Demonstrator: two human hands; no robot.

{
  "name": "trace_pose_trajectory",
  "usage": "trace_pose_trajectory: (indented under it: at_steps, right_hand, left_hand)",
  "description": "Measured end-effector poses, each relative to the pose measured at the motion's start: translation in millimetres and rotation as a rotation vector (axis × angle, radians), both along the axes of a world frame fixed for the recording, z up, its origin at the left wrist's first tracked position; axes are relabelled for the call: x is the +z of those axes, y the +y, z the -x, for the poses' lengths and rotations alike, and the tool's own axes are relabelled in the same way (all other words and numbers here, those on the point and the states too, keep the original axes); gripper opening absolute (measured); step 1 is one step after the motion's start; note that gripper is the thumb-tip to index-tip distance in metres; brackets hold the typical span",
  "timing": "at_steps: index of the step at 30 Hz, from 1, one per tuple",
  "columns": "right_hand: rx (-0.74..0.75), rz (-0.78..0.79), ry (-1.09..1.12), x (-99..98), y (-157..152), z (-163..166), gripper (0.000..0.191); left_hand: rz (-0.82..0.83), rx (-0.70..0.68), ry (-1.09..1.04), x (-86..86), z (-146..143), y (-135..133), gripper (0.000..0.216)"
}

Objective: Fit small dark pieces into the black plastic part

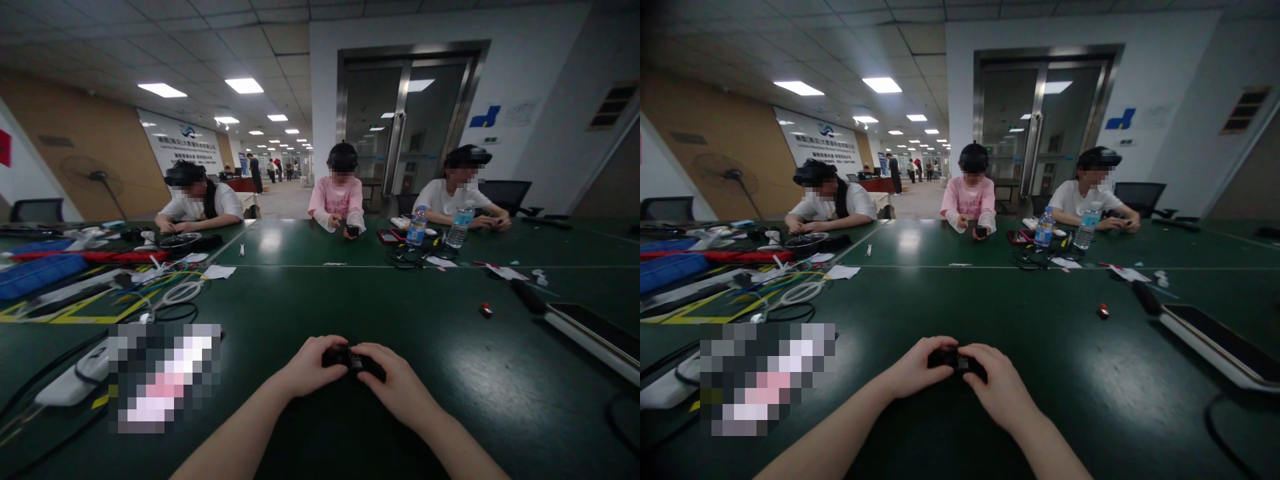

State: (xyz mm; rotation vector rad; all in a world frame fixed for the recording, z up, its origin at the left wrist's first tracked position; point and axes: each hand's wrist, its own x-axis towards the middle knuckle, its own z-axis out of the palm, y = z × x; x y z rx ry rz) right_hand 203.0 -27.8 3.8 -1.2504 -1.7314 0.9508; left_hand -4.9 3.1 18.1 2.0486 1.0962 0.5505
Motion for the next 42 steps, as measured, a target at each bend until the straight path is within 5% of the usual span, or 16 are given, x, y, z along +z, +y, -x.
trace_pose_trajectory:
  at_steps: [14,28,42]
  right_hand:
    - [-0.017,-0.100,-0.012,8.1,-0.2,-3.1,0.018]
    - [0.022,0.006,0.019,9.6,-0.4,-3.7,0.024]
    - [0.036,0.042,0.052,13.6,-2.1,-3.1,0.022]
  left_hand:
    - [0.331,-0.107,-0.549,-17.1,-9.1,4.2,0.052]
    - [0.477,-0.100,-0.595,-17.6,-6.2,6.3,0.045]
    - [0.433,-0.109,-0.575,-14.9,-5.6,5.8,0.041]
